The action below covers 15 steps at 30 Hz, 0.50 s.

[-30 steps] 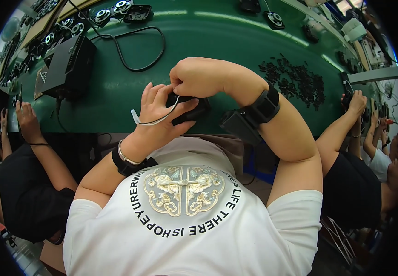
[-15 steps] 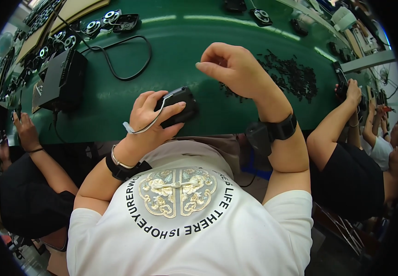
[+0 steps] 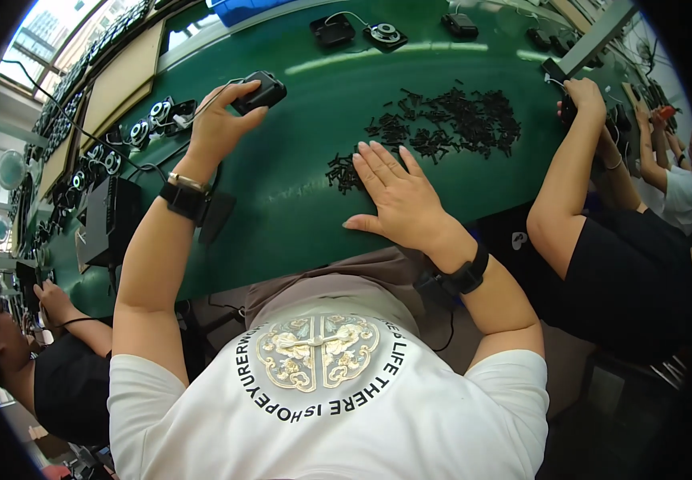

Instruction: The person pours screws from a blue tray onto the table, places a speaker into a housing, and threads the wire through a hole. They then fit the housing cover on and insert screws into the holes by hand.

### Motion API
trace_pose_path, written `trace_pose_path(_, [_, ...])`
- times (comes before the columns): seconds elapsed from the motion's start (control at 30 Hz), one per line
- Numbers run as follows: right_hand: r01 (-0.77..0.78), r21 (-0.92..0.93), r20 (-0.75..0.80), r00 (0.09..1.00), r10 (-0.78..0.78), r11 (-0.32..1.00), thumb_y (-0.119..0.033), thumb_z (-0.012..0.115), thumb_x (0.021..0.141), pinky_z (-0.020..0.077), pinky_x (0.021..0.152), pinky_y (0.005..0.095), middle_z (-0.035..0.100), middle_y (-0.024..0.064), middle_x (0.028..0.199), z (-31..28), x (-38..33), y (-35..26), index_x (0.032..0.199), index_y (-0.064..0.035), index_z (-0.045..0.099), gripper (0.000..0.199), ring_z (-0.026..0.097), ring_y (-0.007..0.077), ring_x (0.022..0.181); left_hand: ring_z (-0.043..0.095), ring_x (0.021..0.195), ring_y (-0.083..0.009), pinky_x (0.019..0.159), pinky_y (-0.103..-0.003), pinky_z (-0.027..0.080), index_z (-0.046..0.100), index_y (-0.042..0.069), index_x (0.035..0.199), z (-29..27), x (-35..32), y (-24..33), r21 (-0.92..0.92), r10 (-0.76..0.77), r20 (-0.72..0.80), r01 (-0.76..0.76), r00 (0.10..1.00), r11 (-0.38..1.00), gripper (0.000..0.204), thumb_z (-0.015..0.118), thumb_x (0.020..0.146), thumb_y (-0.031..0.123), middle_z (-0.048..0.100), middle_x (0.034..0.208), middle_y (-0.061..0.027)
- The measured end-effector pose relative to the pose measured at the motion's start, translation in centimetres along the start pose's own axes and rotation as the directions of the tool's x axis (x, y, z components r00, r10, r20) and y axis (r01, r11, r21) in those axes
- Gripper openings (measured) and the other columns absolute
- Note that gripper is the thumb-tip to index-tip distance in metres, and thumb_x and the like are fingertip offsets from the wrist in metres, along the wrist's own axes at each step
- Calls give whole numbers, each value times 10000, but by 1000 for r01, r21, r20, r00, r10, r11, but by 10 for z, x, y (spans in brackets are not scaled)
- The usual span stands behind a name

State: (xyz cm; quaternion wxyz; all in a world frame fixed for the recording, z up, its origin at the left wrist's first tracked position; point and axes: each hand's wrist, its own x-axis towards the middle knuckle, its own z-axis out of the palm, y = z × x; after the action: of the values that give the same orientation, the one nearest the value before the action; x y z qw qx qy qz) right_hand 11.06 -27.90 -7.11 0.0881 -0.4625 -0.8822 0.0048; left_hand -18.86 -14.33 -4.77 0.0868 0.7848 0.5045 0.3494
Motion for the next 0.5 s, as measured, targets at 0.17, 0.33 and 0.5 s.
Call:
trace_pose_path(0.17, [-16,13,-44,999,16,1000,-652,553,835,196,1166,515,332,179,1535,-14,-12,-12,1448,-2,388,908,290,324,1437,586,1085,-288,961,-392,460,711,208,1135,30,68,-41,-5,-131,9,131,991,991,481,761,693,392,671,1115,-91])
trace_pose_path(0.33, [-41,8,23,999,41,999,-699,538,814,175,1151,563,318,216,1532,-25,-7,-26,1443,-1,398,950,275,352,1438,588,1088,-294,994,-396,435,709,217,1139,51,103,-79,30,-193,26,192,981,981,498,761,684,413,677,1096,-95])
trace_pose_path(0.5, [-99,16,51,994,98,995,-732,525,800,153,1144,588,303,233,1533,-25,-10,-29,1446,-15,403,973,260,370,1440,585,1092,-300,995,-398,426,708,229,1144,75,115,-98,85,-224,53,220,973,972,496,758,690,425,678,1098,-94])
